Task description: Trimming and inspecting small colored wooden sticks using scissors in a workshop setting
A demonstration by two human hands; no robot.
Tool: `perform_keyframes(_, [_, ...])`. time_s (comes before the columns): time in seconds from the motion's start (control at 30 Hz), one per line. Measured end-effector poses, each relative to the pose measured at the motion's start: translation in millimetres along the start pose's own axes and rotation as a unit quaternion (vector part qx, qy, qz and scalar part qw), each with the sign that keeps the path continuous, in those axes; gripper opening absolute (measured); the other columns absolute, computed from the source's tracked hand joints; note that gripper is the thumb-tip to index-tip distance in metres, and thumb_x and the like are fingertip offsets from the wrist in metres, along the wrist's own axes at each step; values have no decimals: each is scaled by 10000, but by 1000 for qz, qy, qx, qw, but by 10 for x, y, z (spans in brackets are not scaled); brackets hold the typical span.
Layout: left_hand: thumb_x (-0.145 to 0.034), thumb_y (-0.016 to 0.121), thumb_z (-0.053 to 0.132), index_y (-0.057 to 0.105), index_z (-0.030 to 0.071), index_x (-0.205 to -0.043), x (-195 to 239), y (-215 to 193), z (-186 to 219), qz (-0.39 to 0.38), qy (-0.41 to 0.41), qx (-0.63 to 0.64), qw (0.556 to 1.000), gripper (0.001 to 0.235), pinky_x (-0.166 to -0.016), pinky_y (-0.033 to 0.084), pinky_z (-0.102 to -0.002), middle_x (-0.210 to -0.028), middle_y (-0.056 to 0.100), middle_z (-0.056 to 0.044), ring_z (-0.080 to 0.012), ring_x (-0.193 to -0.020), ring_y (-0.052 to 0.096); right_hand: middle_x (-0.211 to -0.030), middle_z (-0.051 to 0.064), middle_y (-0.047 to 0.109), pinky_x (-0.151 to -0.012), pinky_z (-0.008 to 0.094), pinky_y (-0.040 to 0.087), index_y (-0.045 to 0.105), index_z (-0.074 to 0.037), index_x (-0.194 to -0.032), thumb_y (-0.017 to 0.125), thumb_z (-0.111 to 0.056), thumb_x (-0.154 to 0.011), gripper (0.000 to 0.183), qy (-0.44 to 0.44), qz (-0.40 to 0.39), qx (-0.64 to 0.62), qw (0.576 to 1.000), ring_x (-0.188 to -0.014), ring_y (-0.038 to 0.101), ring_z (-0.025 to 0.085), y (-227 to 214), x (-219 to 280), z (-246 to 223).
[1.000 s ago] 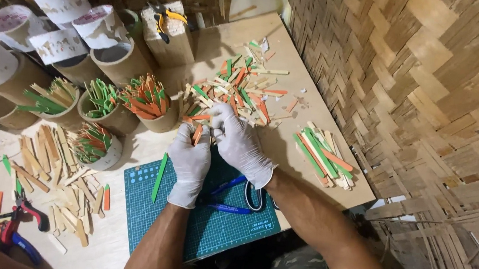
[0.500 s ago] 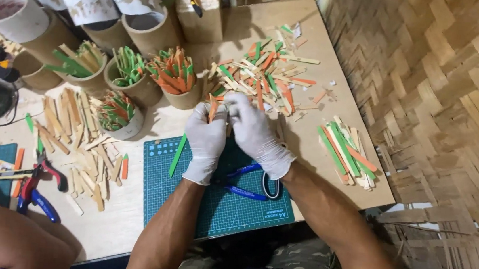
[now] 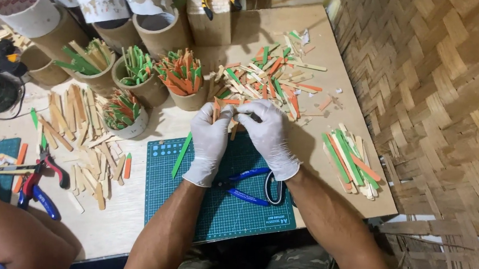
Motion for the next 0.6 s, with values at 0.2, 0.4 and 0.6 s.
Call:
perform_keyframes(0.2, [-868, 734, 97, 613, 111, -724, -2, -6, -21, -9, 30, -71, 997, 189, -536, 354, -227, -578, 549, 11, -81, -580, 456, -877, 2, 749, -801, 348, 603, 785, -255, -899, 821, -90, -794, 200, -37, 1, 10, 999, -844, 748, 238, -13, 11, -109])
perform_keyframes(0.4, [-857, 715, 88, 617, 105, -699, 8, -20, 14, 13, 21, -85, 996, 187, -512, 362, -225, -560, 611, -23, -68, -531, 467, -871, 89, 710, -790, 462, 577, 722, -166, -954, 699, -106, -899, 84, -61, -47, 51, 996, -817, 711, 349, 223, 78, -10])
perform_keyframes(0.6, [-809, 728, 46, 634, 76, -685, -85, -111, -157, 28, 29, -59, 997, 158, -525, 380, -216, -542, 620, -61, -82, -538, 526, -841, 108, 691, -777, 444, 572, 688, -132, -879, 693, -194, -905, 67, -45, -62, 98, 992, -828, 715, 354, 574, 159, 352])
Point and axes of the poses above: each hand's wrist, its own x-axis away from the middle knuckle, its own y-axis out of the palm, z = x × y, the point moved 10 cm from there along -x, towards the middle knuckle
